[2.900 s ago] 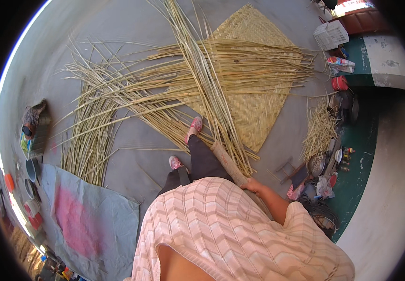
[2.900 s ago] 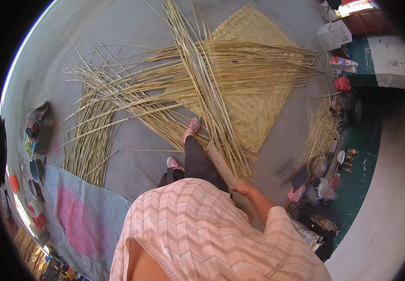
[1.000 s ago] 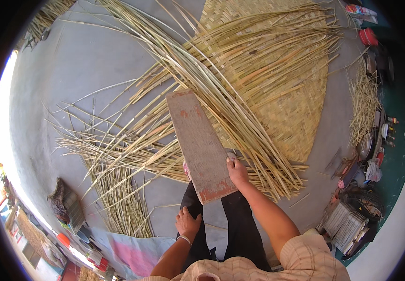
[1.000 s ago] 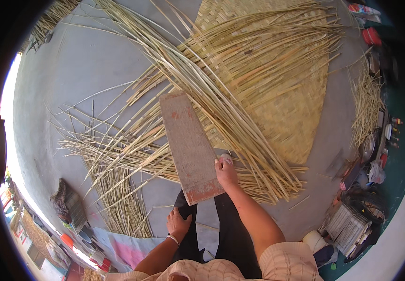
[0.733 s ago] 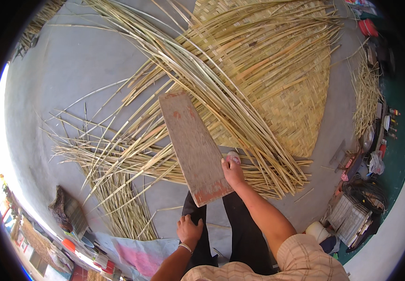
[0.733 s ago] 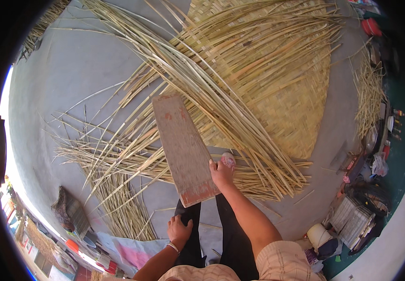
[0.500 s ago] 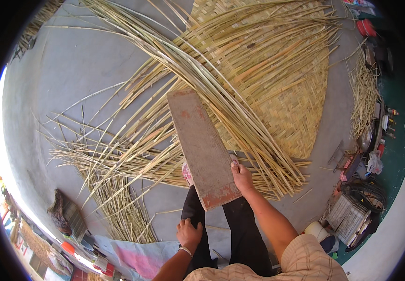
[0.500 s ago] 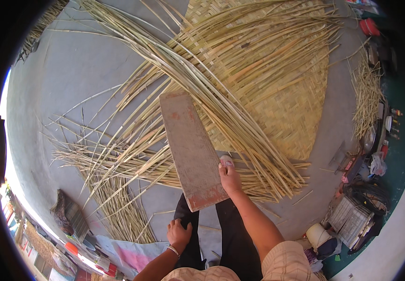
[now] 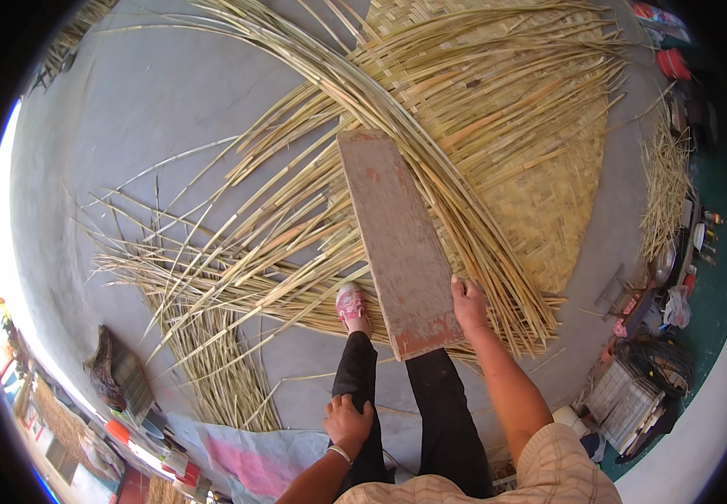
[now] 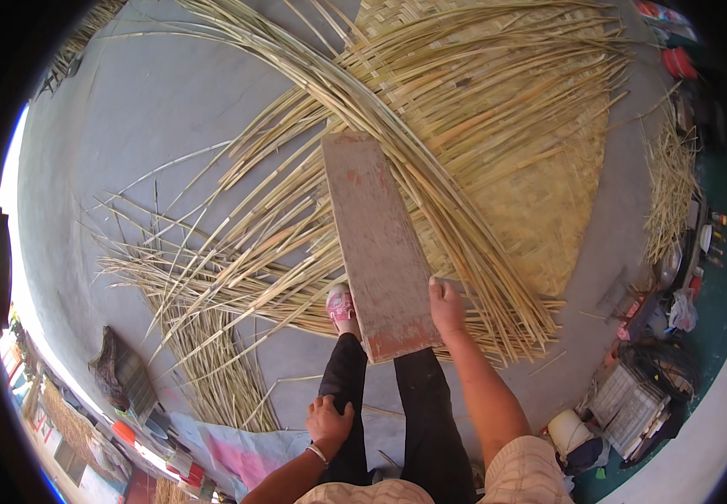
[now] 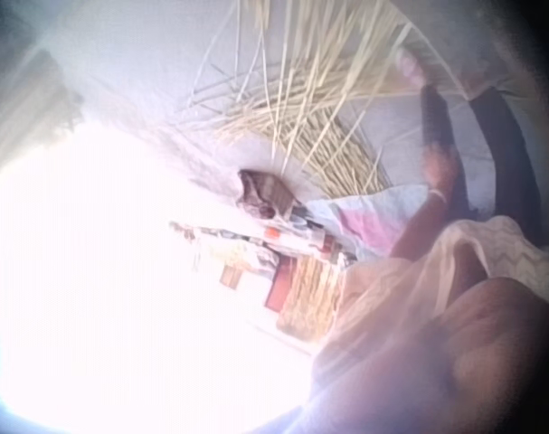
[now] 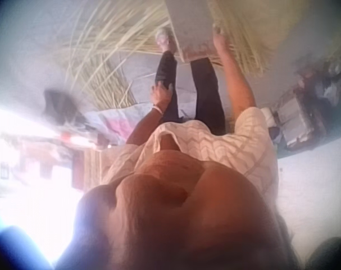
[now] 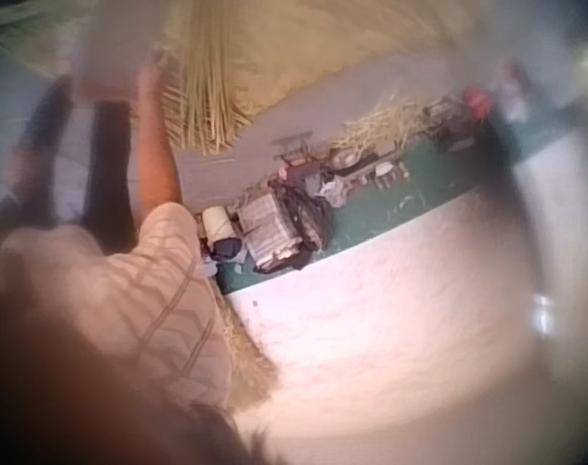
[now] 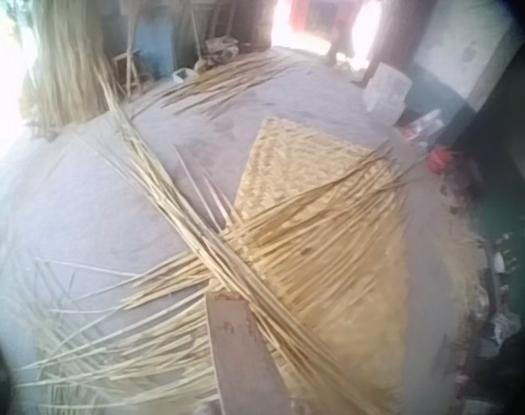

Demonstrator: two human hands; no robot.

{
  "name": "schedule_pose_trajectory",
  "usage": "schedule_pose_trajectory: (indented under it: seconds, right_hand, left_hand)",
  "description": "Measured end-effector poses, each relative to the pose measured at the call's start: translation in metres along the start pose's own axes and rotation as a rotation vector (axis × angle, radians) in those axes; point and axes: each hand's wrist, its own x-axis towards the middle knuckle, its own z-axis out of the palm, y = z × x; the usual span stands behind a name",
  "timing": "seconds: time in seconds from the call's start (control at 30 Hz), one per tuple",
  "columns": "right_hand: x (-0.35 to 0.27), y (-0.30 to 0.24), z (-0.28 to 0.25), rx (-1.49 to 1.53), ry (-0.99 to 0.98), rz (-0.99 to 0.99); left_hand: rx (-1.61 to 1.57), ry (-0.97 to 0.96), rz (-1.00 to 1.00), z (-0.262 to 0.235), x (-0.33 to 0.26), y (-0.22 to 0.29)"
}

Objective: The person sits on the floor and weaves a large mat using dried palm leaves. They interlace the leaves by hand, occasionally using a wooden board to press and align the weave.

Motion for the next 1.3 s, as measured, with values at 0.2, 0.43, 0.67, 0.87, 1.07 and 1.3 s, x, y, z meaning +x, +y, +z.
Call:
schedule_pose_trajectory:
  seconds: [0.2,0.43,0.67,0.87,1.07,1.3]
  right_hand:
    - [0.000,-0.009,0.015,-0.125,-0.040,-0.198]
    - [0.026,-0.039,0.069,-0.051,-0.023,-0.319]
    - [0.060,-0.033,0.085,-0.111,-0.009,-0.352]
    - [0.118,-0.056,0.109,-0.243,0.017,-0.359]
    - [0.165,-0.104,0.155,-0.199,0.009,-0.422]
    - [0.192,-0.092,0.194,-0.122,-0.010,-0.384]
  left_hand:
    - [-0.039,-0.017,0.006,0.000,0.005,-0.007]
    - [-0.083,-0.039,0.060,-0.006,0.010,-0.012]
    - [-0.143,-0.048,0.109,-0.009,0.011,-0.014]
    - [-0.179,-0.034,0.141,-0.006,0.013,-0.013]
    - [-0.223,0.009,0.163,-0.002,0.014,-0.014]
    - [-0.281,0.015,0.252,0.000,0.017,-0.009]
